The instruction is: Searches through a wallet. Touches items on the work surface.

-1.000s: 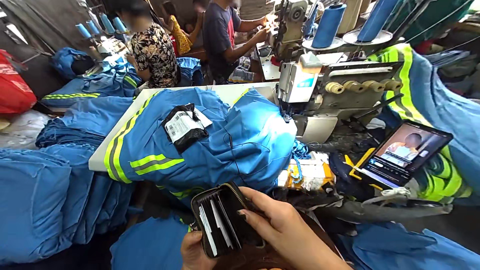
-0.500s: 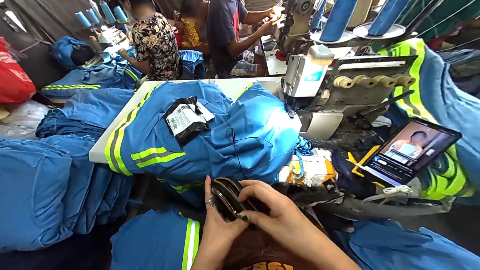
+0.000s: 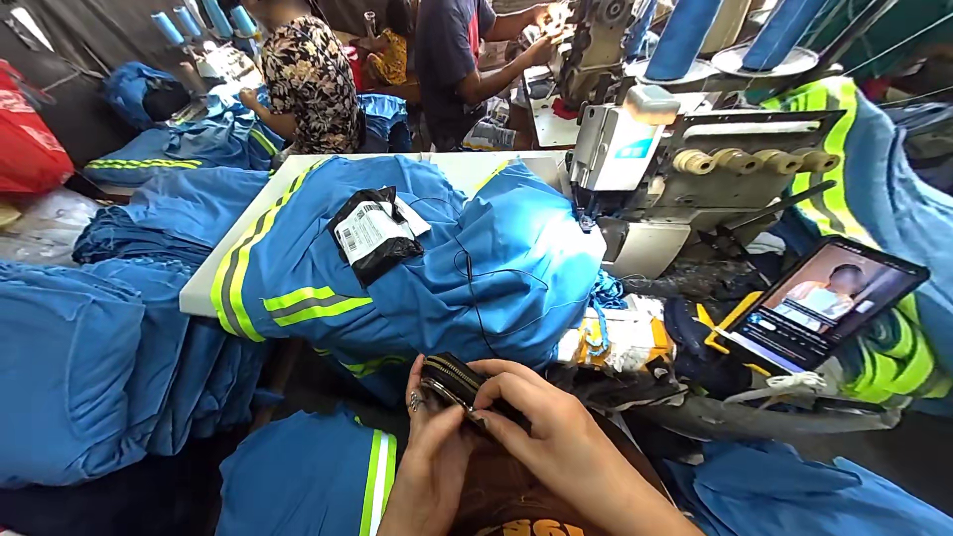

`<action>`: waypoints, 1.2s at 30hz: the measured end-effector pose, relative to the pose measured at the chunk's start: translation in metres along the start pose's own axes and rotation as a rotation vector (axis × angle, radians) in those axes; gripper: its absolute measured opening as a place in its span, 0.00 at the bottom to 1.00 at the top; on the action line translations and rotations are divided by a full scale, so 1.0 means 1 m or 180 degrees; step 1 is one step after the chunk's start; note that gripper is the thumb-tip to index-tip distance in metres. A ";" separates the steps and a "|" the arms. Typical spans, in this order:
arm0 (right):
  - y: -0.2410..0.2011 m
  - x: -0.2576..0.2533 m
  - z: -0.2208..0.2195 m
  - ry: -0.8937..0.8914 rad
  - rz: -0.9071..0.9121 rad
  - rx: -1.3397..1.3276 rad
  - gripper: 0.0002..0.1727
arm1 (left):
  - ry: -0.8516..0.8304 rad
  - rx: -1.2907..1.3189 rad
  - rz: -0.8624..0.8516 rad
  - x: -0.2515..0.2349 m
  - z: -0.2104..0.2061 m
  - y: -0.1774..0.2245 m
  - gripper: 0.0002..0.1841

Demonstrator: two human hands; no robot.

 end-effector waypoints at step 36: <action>-0.009 0.017 -0.031 0.1567 0.1147 0.1888 0.08 | 0.0933 0.1523 -0.0249 -0.005 0.000 0.000 0.15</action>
Point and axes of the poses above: each hand's wrist, its own x-axis away from the middle knuckle, its own z-axis out of the back of the hand, y = z × x, the point moved 5 cm from there along -x, towards the middle knuckle, and after that the axes turned 9 degrees about -y, right-handed, at the moved point
